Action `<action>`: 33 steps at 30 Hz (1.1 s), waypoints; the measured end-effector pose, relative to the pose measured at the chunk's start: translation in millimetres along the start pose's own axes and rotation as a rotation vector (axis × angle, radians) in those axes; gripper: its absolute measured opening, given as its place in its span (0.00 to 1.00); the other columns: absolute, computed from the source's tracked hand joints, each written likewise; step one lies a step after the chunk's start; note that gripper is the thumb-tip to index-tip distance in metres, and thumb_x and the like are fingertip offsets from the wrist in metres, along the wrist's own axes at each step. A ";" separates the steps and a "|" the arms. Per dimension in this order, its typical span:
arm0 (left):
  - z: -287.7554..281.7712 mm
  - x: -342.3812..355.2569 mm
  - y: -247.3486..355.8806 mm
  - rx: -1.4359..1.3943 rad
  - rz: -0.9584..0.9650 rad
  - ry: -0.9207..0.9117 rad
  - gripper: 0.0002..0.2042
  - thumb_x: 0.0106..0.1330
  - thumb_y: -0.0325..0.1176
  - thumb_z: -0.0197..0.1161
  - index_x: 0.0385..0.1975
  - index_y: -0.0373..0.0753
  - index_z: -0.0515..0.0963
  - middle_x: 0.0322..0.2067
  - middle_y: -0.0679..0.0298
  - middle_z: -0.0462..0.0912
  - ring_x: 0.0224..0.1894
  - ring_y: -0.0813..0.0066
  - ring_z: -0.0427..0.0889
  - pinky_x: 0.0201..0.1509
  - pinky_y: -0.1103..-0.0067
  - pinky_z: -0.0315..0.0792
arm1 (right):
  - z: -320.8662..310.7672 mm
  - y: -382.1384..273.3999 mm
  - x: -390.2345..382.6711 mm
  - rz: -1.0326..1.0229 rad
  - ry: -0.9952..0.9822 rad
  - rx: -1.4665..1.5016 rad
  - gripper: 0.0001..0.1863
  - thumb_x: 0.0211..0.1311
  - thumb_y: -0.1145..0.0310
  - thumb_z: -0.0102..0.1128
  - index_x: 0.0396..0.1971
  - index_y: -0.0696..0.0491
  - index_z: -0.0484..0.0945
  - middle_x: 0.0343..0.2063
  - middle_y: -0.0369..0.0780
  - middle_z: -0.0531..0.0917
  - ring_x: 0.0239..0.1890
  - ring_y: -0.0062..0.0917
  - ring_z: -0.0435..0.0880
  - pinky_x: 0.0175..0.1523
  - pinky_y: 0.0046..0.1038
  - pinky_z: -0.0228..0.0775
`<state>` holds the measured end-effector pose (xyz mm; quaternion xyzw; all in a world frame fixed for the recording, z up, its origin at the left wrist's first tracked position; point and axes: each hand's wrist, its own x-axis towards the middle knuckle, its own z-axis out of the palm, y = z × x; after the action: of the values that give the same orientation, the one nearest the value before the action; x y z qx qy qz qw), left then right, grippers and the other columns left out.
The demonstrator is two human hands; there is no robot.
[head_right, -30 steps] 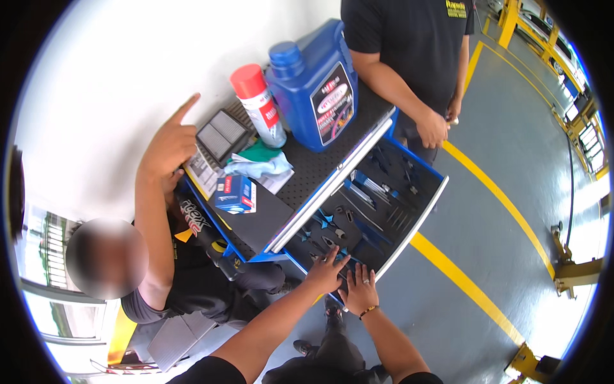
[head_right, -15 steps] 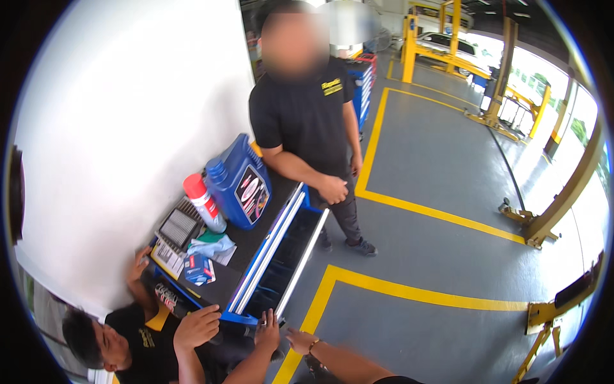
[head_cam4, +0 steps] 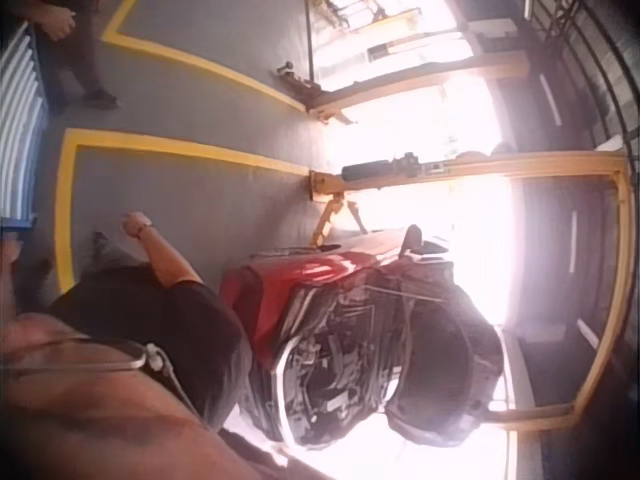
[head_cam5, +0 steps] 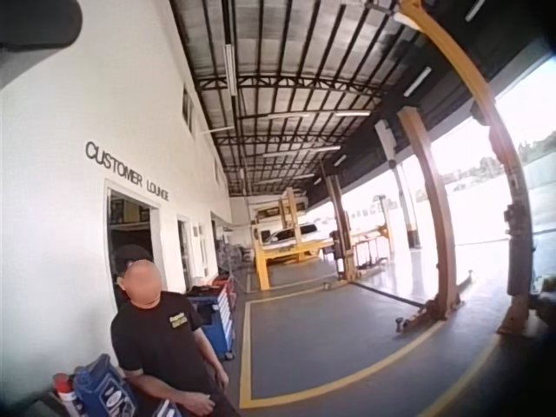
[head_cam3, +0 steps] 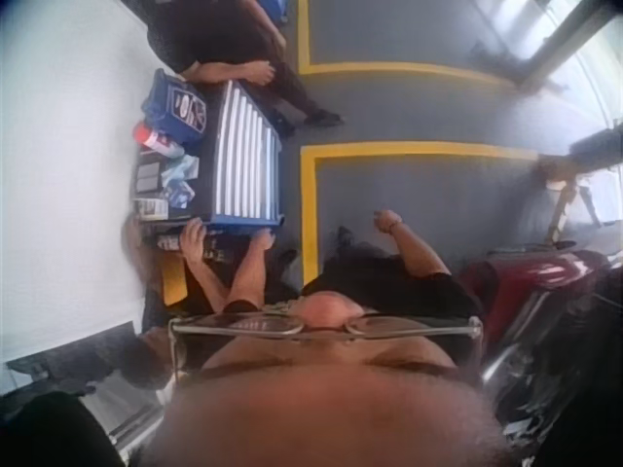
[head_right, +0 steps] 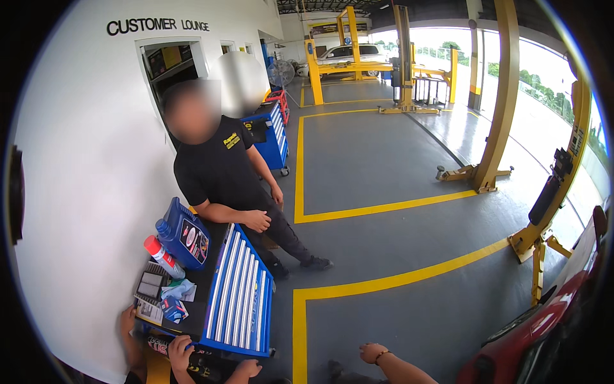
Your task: The person retrieves a diagnostic tool from a cart and uses it to test the battery and engine components of a car.
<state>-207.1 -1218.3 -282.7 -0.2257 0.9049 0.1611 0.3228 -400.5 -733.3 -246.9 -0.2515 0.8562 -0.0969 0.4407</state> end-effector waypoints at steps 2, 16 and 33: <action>46.1 -18.3 -9.6 -0.048 0.052 -0.028 0.28 0.63 0.52 0.61 0.56 0.38 0.78 0.56 0.50 0.78 0.62 0.49 0.73 0.66 0.63 0.67 | 28.8 36.9 3.2 0.155 -0.077 0.205 0.29 0.73 0.52 0.39 0.65 0.54 0.68 0.66 0.45 0.69 0.66 0.42 0.67 0.67 0.46 0.63; -24.8 215.3 367.0 0.039 0.356 -0.168 0.29 0.63 0.54 0.62 0.55 0.35 0.78 0.54 0.48 0.80 0.58 0.51 0.77 0.62 0.66 0.70 | 62.9 354.6 -14.1 0.764 0.000 0.579 0.29 0.68 0.44 0.49 0.58 0.50 0.78 0.59 0.44 0.78 0.63 0.40 0.73 0.65 0.39 0.66; -198.5 483.0 569.8 -0.074 -0.049 -0.245 0.40 0.69 0.68 0.38 0.58 0.33 0.74 0.60 0.44 0.74 0.63 0.47 0.71 0.67 0.61 0.62 | -313.4 514.4 193.1 0.651 -0.101 0.480 0.28 0.67 0.47 0.55 0.59 0.49 0.77 0.58 0.41 0.79 0.62 0.34 0.76 0.64 0.38 0.67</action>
<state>-933.8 -970.0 -370.1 -0.2383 0.8462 0.2128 0.4264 -923.5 -410.7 -396.9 0.1384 0.8215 -0.1369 0.5360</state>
